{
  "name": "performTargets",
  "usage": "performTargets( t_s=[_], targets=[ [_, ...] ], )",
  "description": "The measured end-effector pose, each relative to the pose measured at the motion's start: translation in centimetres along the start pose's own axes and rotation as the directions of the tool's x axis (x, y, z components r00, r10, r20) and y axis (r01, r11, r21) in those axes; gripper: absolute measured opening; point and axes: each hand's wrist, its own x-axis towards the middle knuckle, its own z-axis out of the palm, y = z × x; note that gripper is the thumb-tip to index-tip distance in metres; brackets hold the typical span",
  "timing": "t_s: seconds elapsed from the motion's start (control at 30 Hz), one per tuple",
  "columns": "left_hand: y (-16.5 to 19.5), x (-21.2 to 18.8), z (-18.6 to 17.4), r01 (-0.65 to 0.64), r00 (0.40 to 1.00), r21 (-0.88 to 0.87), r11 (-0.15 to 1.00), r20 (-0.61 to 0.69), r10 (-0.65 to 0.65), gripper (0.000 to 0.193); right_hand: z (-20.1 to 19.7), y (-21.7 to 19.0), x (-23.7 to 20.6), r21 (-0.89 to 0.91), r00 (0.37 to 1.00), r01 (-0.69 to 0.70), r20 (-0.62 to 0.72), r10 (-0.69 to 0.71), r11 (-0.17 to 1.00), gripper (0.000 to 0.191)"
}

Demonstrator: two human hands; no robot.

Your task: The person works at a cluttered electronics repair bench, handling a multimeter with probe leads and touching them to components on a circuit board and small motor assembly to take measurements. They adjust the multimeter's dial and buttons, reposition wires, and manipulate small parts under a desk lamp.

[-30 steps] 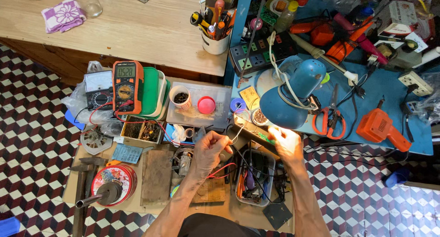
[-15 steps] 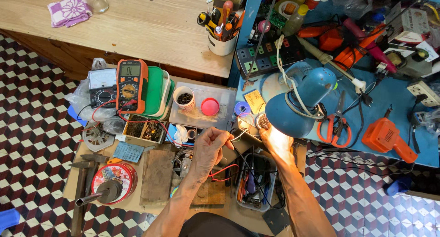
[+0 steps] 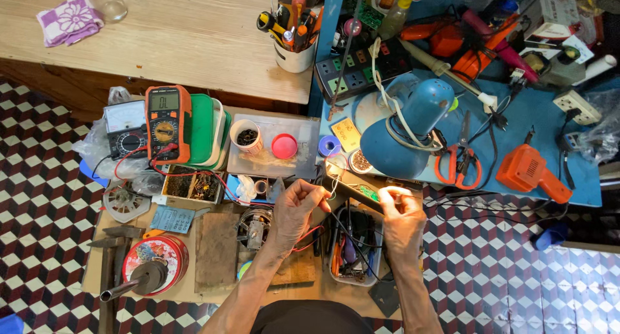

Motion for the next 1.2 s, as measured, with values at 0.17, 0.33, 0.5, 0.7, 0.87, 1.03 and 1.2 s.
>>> performTargets(
  t_s=[0.17, 0.33, 0.5, 0.7, 0.87, 1.03, 1.2],
  targets=[
    [-0.6, -0.3, 2.4, -0.083, 0.995, 0.067, 0.994, 0.054, 0.079, 0.02, -0.1, -3.2, -4.6, -0.019, 0.981, 0.185, 0.059, -0.184, 0.983, 0.015],
    [-0.2, -0.6, 5.0, -0.141, 0.988, 0.167, 0.976, 0.084, 0.129, 0.022, -0.8, -4.3, -6.2, -0.054, 0.951, 0.309, 0.043, -0.307, 0.95, 0.016],
    [-1.1, -0.3, 6.3, -0.125, 0.982, 0.184, 0.975, 0.162, 0.095, 0.02, -1.5, -3.1, -6.4, 0.082, 0.968, 0.241, 0.054, -0.246, 0.967, 0.017],
    [-2.6, -0.2, 5.7, -0.19, 0.977, 0.358, 0.914, 0.163, 0.139, 0.02, -1.8, -1.4, -5.2, 0.308, 0.992, -0.1, 0.098, 0.073, 0.946, 0.021],
    [-2.8, -0.7, 5.0, -0.145, 0.989, 0.517, 0.844, 0.053, 0.138, 0.019, -3.1, -1.0, -4.6, 0.567, 0.96, -0.273, 0.208, 0.185, 0.777, 0.036],
    [-3.0, -0.4, 4.8, -0.167, 0.986, 0.379, 0.91, 0.058, 0.156, 0.018, -3.0, -0.5, -6.5, 0.587, 0.966, -0.242, 0.222, 0.134, 0.773, 0.042],
    [-3.3, 0.0, 4.9, -0.11, 0.992, 0.279, 0.954, 0.083, 0.09, 0.02, -2.1, 0.5, -7.9, 0.474, 0.954, -0.233, 0.28, 0.106, 0.849, 0.036]
  ],
)
